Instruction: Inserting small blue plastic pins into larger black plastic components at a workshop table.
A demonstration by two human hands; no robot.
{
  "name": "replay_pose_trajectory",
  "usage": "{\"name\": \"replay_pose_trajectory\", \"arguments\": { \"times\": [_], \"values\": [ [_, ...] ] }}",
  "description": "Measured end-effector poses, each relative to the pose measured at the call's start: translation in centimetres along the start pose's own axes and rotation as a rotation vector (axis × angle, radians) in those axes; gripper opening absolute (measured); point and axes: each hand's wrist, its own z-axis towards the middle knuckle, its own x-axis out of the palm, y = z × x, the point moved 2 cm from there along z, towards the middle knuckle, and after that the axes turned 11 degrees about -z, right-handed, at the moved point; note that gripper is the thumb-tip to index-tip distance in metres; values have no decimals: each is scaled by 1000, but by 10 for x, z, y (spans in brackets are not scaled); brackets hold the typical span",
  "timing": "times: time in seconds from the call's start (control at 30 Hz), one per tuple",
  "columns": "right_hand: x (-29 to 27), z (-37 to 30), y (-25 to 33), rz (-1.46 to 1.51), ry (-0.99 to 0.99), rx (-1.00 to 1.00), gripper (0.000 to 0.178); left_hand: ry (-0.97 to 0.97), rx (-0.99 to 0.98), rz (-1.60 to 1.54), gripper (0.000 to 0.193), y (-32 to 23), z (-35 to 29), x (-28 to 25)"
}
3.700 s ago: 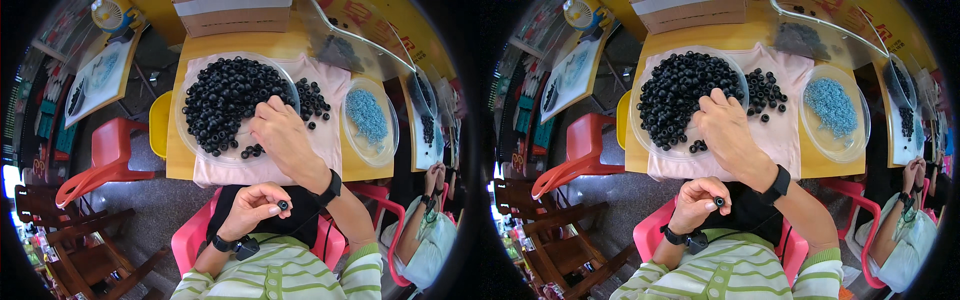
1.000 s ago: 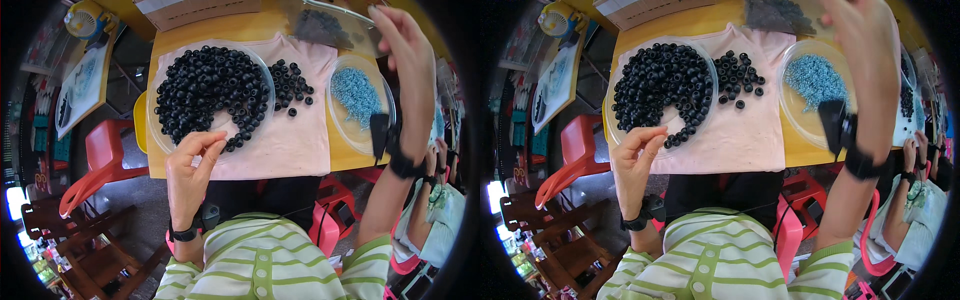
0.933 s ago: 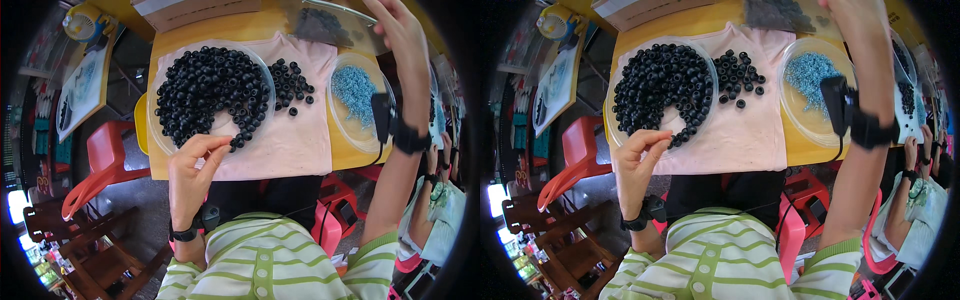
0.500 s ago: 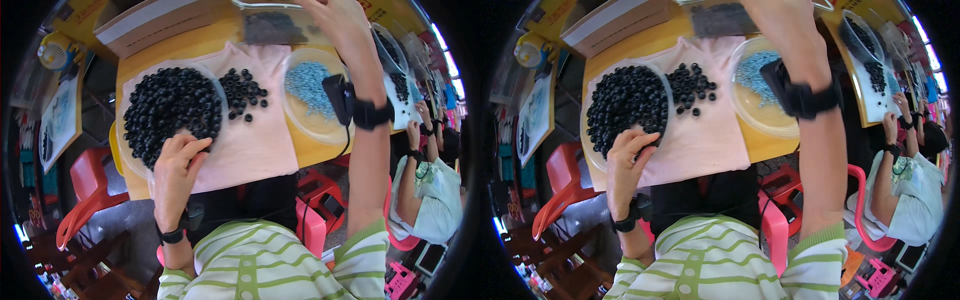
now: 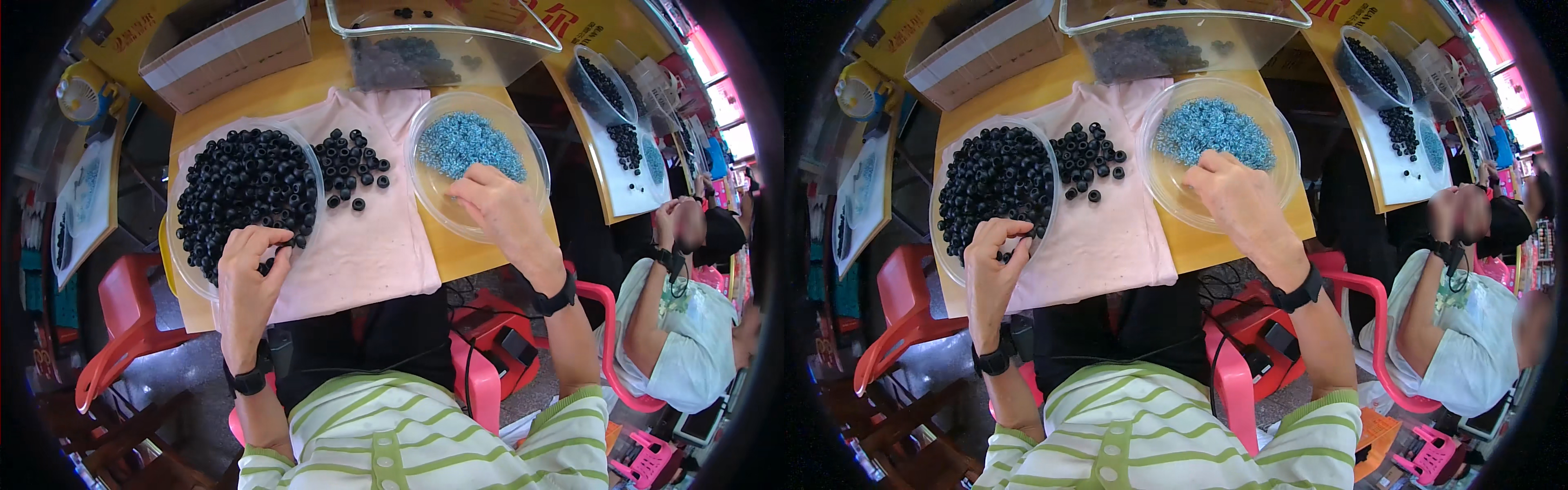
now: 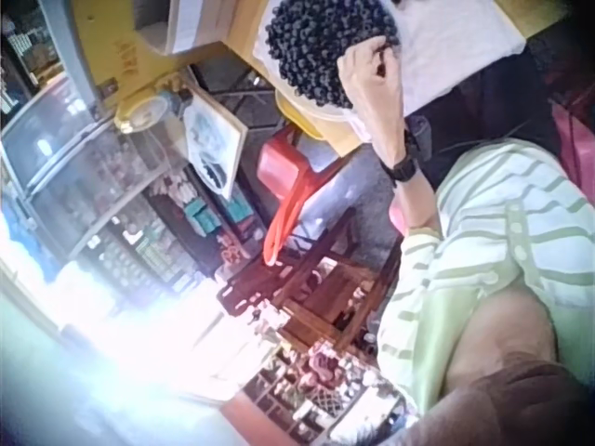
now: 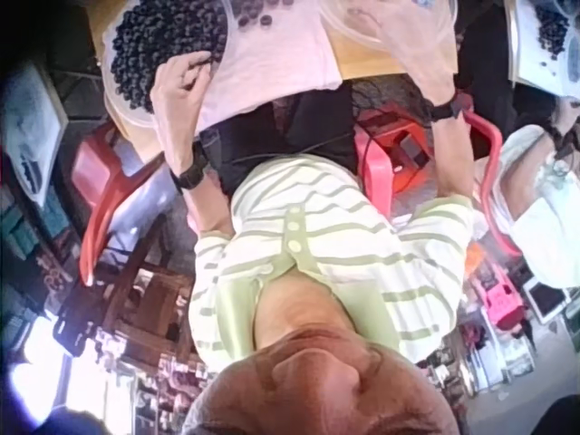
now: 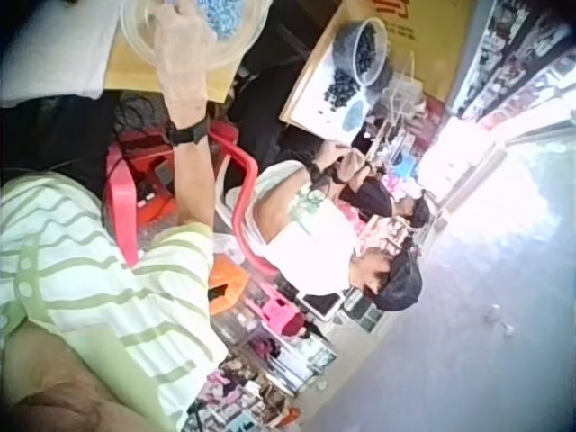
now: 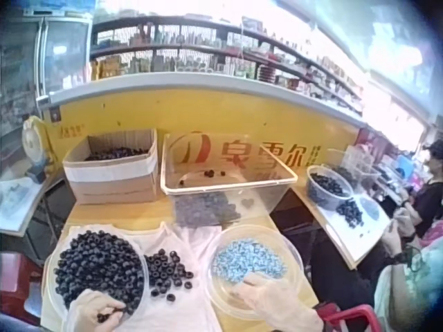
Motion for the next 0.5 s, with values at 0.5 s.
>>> {"name": "replay_pose_trajectory", "arguments": {
  "times": [0.5],
  "values": [
    [0,-7,76,552,-66,47,18,-17,63,-172,21,-36,-22,29]
  ]
}}
